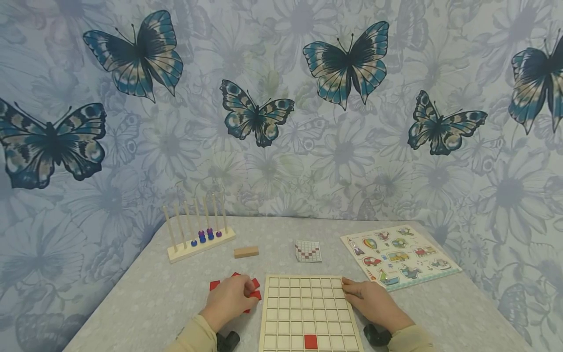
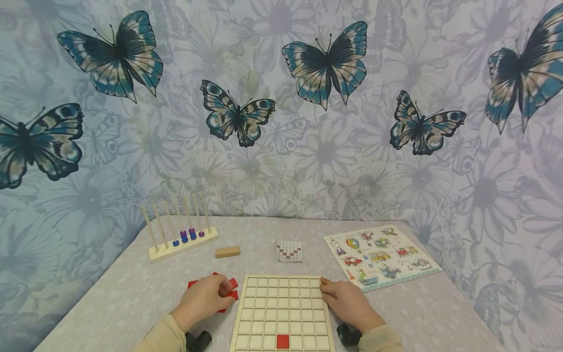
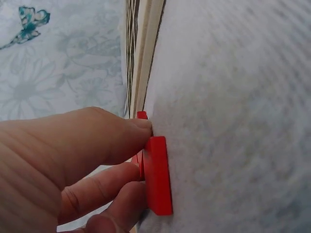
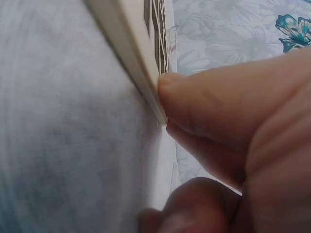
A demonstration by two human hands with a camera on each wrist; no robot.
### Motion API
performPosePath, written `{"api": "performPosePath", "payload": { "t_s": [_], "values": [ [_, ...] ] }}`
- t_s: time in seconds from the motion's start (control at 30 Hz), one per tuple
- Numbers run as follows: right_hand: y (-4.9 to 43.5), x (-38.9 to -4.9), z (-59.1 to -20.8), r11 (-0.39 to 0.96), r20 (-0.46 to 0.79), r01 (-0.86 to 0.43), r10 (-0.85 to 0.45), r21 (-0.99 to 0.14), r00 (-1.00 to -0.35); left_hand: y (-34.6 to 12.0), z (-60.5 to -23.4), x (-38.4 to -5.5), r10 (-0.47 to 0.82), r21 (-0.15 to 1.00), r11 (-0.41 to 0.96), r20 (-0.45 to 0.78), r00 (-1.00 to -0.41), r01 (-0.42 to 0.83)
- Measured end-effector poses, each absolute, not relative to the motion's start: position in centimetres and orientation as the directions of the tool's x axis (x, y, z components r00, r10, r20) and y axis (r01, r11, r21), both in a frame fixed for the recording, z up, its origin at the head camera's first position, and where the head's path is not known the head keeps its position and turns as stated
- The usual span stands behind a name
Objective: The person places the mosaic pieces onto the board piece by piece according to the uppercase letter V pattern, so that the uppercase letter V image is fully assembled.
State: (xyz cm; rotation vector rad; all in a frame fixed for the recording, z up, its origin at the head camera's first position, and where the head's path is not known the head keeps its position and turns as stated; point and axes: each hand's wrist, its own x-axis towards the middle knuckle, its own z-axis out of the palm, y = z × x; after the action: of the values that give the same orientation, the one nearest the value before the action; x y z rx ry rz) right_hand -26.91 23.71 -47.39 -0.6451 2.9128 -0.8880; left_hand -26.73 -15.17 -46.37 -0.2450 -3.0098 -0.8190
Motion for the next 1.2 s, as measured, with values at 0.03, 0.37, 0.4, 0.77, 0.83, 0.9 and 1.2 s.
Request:
{"api": "performPosePath", "payload": {
  "t_s": [0.03,0.37,0.4,0.77,0.83,0.9,1.2],
  "values": [
    [23.71,-26.9,-47.38,0.752,0.093,-0.381,-0.396,-0.538,-0.913,-15.18,-46.38,-26.74,0.147,0.503,0.85,0.052,-0.988,0.153],
    [23.7,-27.11,-47.56,0.751,0.095,-0.386,-0.401,-0.537,-0.911,-15.35,-46.52,-26.76,0.148,0.557,0.818,0.038,-0.988,0.144],
    [23.71,-27.12,-47.58,0.751,0.095,-0.387,-0.401,-0.535,-0.911,-15.37,-46.52,-26.77,0.148,0.563,0.814,0.038,-0.988,0.143],
    [23.74,-27.18,-47.74,0.752,0.094,-0.377,-0.392,-0.541,-0.915,-15.53,-45.94,-26.78,0.151,0.603,0.782,0.065,-0.986,0.159],
    [23.73,-27.16,-47.72,0.752,0.093,-0.373,-0.388,-0.543,-0.917,-15.51,-45.86,-26.78,0.153,0.607,0.778,0.068,-0.986,0.162],
    [23.72,-27.14,-47.71,0.753,0.092,-0.37,-0.385,-0.544,-0.918,-15.5,-45.83,-26.79,0.154,0.611,0.775,0.071,-0.986,0.165],
    [23.72,-27.07,-47.56,0.747,0.088,-0.37,-0.389,-0.553,-0.917,-15.58,-45.64,-26.97,0.144,0.632,0.761,0.061,-0.988,0.15]
  ]
}}
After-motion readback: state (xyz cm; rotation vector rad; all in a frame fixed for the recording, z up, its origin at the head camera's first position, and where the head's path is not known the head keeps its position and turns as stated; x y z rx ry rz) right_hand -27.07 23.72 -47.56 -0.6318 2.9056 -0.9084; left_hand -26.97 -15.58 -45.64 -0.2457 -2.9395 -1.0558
